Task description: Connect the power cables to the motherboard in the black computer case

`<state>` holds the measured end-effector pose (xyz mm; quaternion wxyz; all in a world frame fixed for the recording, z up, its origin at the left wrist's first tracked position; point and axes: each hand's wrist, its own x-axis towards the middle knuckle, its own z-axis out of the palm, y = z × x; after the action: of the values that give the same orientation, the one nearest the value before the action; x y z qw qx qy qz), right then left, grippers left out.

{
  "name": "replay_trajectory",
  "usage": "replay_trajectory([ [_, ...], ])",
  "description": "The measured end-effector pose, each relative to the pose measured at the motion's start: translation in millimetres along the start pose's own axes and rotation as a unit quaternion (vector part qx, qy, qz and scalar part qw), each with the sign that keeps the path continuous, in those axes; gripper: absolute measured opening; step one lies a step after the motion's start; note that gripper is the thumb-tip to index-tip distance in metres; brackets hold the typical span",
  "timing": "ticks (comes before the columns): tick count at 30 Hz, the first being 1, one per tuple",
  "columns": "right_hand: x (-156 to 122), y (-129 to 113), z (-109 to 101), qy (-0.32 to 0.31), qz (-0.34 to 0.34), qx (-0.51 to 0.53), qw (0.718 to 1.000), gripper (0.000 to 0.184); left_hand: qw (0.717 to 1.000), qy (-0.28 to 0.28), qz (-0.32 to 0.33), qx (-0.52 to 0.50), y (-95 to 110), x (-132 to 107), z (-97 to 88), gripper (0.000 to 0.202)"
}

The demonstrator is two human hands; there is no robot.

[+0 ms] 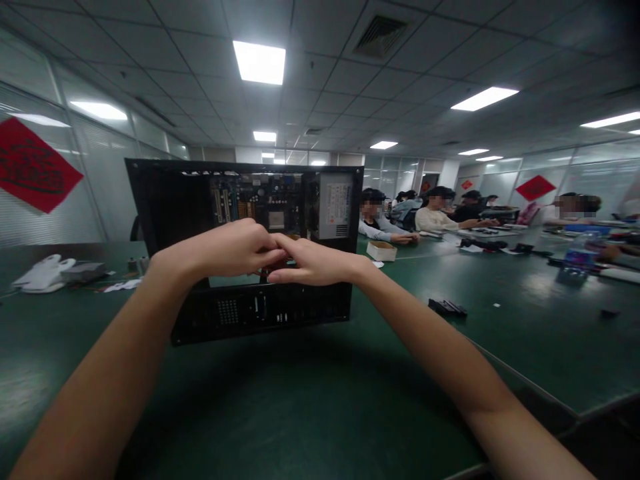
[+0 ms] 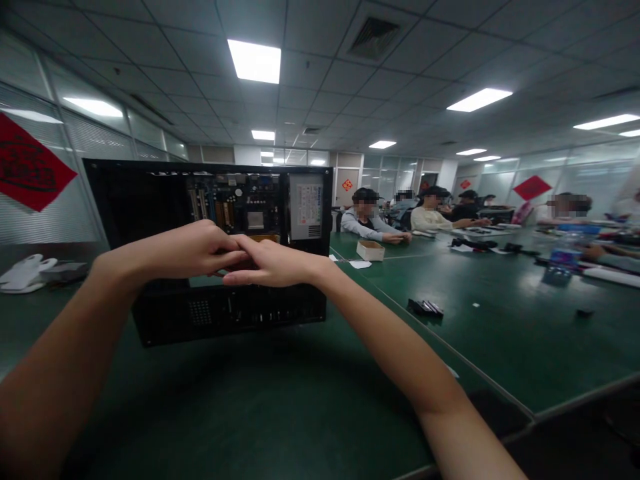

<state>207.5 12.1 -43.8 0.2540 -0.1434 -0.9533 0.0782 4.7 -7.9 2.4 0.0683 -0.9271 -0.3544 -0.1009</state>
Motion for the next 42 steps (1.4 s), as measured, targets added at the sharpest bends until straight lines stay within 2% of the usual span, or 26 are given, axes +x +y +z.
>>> replay_trajectory([
  [5, -6.1, -13.0, -15.8, -0.069, 0.044, 0.051, 0.995, 0.040, 0.997, -0.001, 0.053, -0.052, 11.1, -19.4, -19.6, 0.033],
  [7, -9.9, -15.5, -20.9, -0.094, 0.070, 0.059, 0.991, 0.039, 0.995, 0.011, 0.063, -0.073, 12.4, -23.4, -22.1, 0.038],
  [9, -13.7, -15.7, -24.5, -0.107, 0.093, 0.071, 0.987, 0.040, 0.996, 0.025, 0.045, -0.073, 12.0, -25.0, -21.5, 0.051],
  [13, -18.9, -12.7, -29.5, -0.077, 0.107, 0.106, 0.986, 0.036, 0.999, 0.011, -0.007, -0.051, 9.2, -23.3, -15.7, 0.076],
  [16, -20.7, -11.8, -32.5, -0.066, 0.109, 0.116, 0.985, 0.032, 0.999, 0.021, 0.004, -0.044, 8.0, -19.2, -11.7, 0.071],
  [20, -21.7, -12.7, -34.2, -0.045, 0.111, 0.122, 0.985, 0.032, 0.997, 0.063, 0.030, -0.026, 6.4, -13.7, -9.3, 0.056],
  [28, -22.1, -11.2, -34.4, 0.011, 0.110, 0.101, 0.989, 0.038, 0.991, 0.125, 0.053, 0.011, 3.4, -8.9, -5.1, 0.055],
  [38, -13.1, -12.4, -20.9, 0.054, 0.123, 0.095, 0.986, 0.038, 0.992, 0.113, 0.022, 0.049, 1.9, -8.4, -3.3, 0.062],
  [42, -5.3, -8.0, -10.7, 0.076, 0.149, 0.139, 0.976, 0.036, 0.993, 0.112, 0.021, 0.041, -3.1, -6.4, -0.3, 0.064],
])
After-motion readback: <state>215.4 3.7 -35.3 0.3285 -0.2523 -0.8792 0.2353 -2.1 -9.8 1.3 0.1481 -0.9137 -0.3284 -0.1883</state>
